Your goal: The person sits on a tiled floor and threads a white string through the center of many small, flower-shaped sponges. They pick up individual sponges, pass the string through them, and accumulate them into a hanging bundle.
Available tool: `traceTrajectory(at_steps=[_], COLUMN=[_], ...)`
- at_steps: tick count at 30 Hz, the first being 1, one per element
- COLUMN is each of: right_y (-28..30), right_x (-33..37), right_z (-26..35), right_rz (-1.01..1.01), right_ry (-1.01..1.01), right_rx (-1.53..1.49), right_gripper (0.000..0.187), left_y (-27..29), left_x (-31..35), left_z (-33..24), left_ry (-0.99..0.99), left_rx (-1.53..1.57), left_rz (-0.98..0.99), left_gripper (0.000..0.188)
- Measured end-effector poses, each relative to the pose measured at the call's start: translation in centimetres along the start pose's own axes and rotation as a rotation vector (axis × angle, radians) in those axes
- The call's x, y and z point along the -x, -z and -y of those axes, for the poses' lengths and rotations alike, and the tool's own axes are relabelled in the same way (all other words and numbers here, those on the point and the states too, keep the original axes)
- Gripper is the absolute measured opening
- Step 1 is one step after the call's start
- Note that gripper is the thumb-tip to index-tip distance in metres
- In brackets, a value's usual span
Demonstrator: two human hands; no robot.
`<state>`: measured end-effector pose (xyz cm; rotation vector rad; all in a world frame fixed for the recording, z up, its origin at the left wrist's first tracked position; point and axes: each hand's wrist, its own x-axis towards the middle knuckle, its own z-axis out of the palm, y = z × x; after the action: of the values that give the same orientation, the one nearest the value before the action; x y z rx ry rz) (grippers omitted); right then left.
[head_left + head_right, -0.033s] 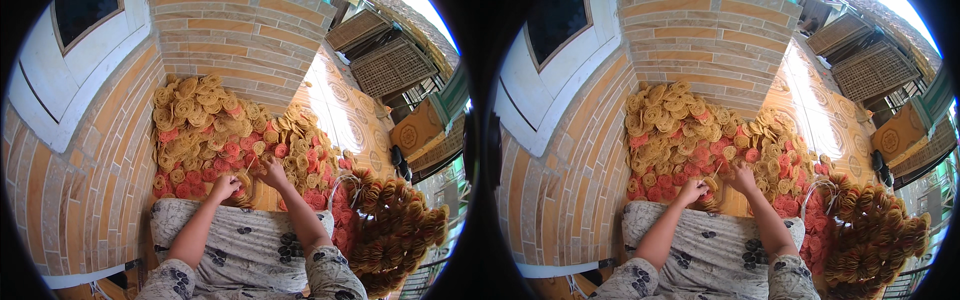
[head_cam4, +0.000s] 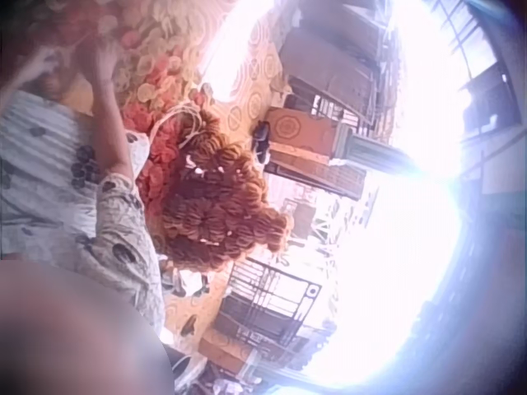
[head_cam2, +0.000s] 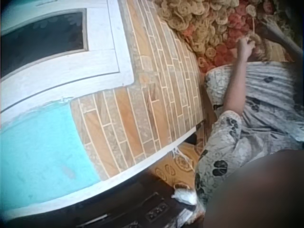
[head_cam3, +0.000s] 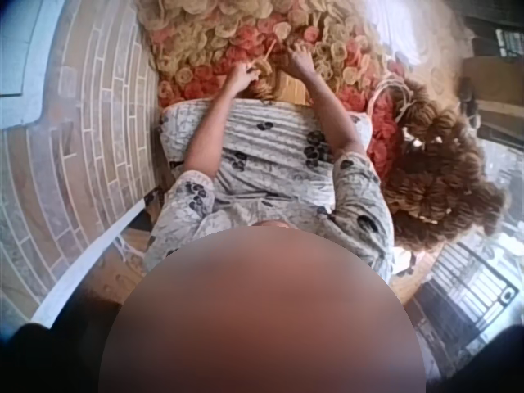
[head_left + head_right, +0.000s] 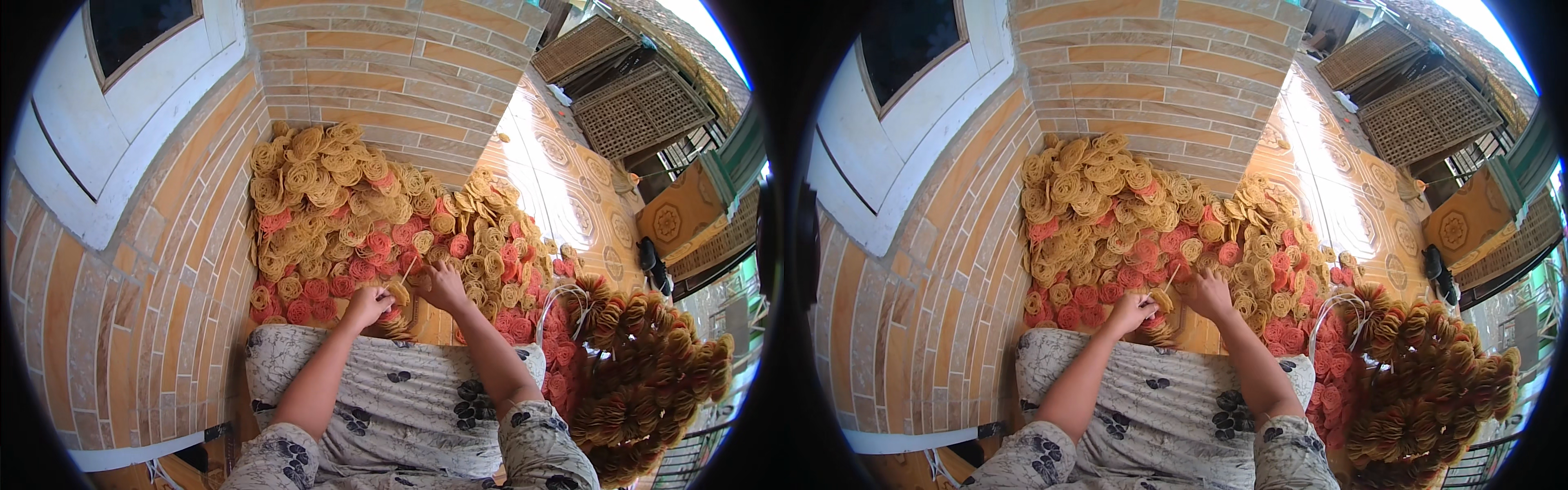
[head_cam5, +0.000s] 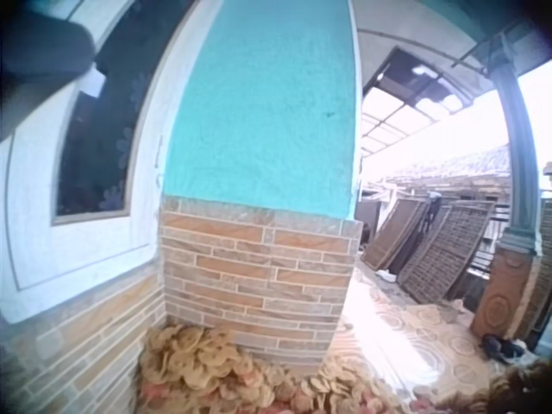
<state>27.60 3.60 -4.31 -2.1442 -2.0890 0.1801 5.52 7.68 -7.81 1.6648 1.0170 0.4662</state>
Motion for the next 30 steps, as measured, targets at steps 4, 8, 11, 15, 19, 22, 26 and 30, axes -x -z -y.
traceTrajectory(at_steps=[4,8,11,15,19,22,26,30], right_y=[-1.7,1.1,3.3,4.6,4.8,5.0,4.9,4.9], right_x=[-1.4,-1.6,-1.1,-0.7,-1.0,-1.0,-0.9,-1.1], right_z=[-0.7,-1.6,-1.1,0.0,0.6,0.7,0.9,0.6], right_rz=[-0.089,-0.042,0.092,0.080,0.034,0.021,0.016,0.053], right_ry=[-0.052,-0.304,-0.364,-0.321,-0.206,-0.182,-0.201,-0.211], right_rx=[-0.175,-0.784,-1.127,-1.153,-1.024,-0.915,-0.954,-0.938], right_gripper=[0.029,0.018,0.020,0.021,0.018,0.017,0.017,0.016], left_y=[0.0,0.1,0.0,0.0,0.1,0.2,0.2,0.2], left_x=[0.4,0.6,0.5,0.4,0.6,0.6,0.3,0.3], left_z=[-0.2,-0.5,-0.8,-0.9,-0.7,-0.6,-0.4,-0.4], left_ry=[0.008,0.025,0.035,0.008,0.025,0.025,0.048,0.040], left_rx=[0.018,-0.010,-0.020,0.016,0.017,0.055,0.051,0.076], left_rz=[-0.016,-0.015,-0.004,0.011,0.009,0.026,0.053,0.064], left_gripper=[0.022,0.023,0.024,0.024,0.024,0.024,0.023,0.023])
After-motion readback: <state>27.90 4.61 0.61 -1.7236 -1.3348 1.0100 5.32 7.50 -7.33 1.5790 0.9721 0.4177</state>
